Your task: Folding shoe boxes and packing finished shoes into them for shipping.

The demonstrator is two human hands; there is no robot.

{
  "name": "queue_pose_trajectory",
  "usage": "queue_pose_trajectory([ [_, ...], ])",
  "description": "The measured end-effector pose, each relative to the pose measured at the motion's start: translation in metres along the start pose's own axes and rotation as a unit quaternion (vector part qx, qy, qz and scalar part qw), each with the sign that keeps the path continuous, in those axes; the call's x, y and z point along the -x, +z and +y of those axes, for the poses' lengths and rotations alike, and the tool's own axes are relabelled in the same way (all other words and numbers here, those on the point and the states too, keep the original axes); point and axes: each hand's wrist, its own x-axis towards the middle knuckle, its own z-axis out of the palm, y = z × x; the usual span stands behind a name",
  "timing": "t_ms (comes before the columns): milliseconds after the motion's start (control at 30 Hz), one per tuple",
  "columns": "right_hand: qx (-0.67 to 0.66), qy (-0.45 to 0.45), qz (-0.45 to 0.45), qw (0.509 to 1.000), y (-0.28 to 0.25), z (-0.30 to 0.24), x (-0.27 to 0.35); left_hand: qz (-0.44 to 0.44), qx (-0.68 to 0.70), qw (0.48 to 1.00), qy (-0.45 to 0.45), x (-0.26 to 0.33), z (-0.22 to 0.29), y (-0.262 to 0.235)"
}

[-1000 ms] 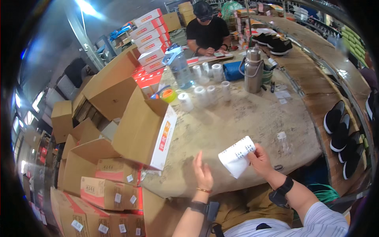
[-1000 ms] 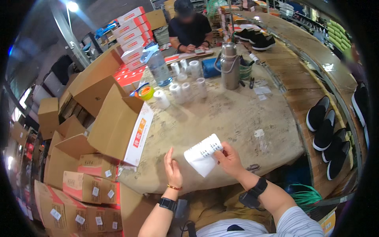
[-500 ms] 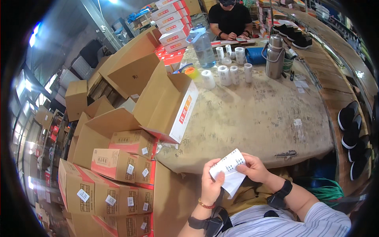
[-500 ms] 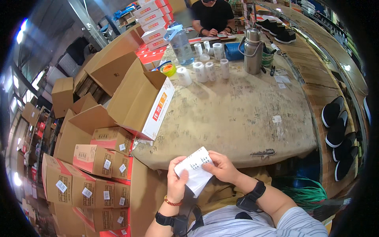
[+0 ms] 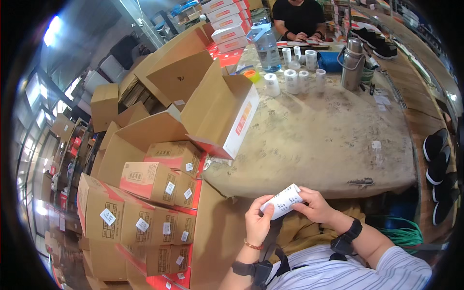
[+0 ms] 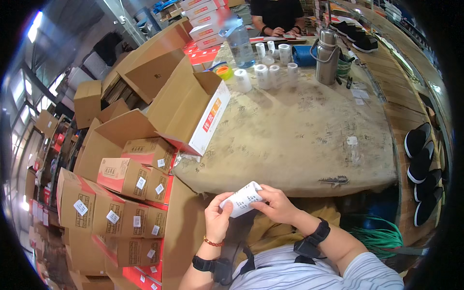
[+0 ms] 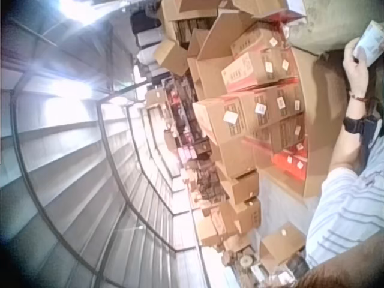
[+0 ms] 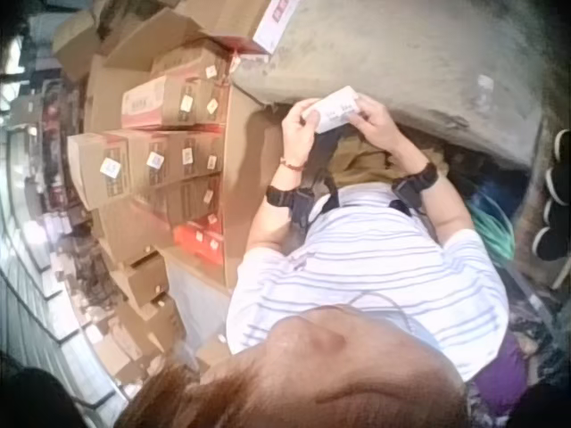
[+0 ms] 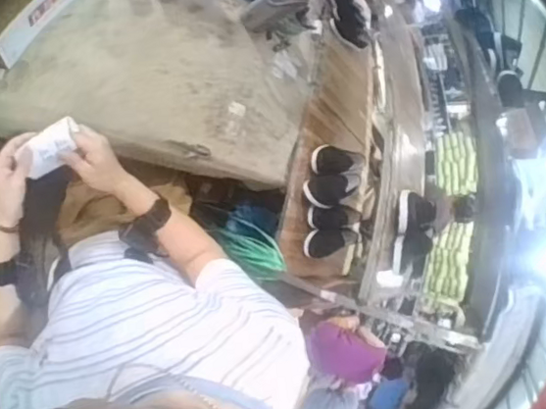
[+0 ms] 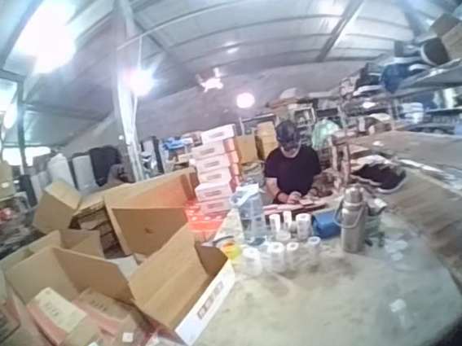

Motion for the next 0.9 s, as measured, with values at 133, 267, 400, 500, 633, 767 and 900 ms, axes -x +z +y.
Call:
queue_pose_trajectory([
  [133,-0.015,0.027,-0.012,0.999,0.0,-0.008,0.004,0.002,-0.201,0.976,0.088,0.001,0.022,-0.002],
  [267,0.07,-0.016,-0.019,0.997,-0.002,-0.011,0.008,0.005,-0.25,0.962,0.112,0.005,0.019,0.001],
  [400,0.09,-0.012,-0.041,0.995,0.008,-0.008,0.014,0.003,-0.336,0.934,0.125,0.018,0.013,-0.012],
  [500,0.085,0.005,-0.063,0.994,0.015,-0.009,0.014,0.061,-0.393,0.905,0.152,0.029,0.017,-0.012],
  [633,0.076,0.022,-0.082,0.993,0.029,-0.008,0.009,0.121,-0.434,0.868,0.211,0.041,0.023,-0.02],
  [767,-0.035,0.098,-0.05,0.993,0.047,0.017,0.007,0.112,-0.456,0.838,0.279,0.061,0.015,-0.031],
  [900,-0.147,0.215,0.027,0.965,0.042,0.054,0.009,0.294,-0.288,0.901,0.141,0.091,-0.009,-0.072],
])
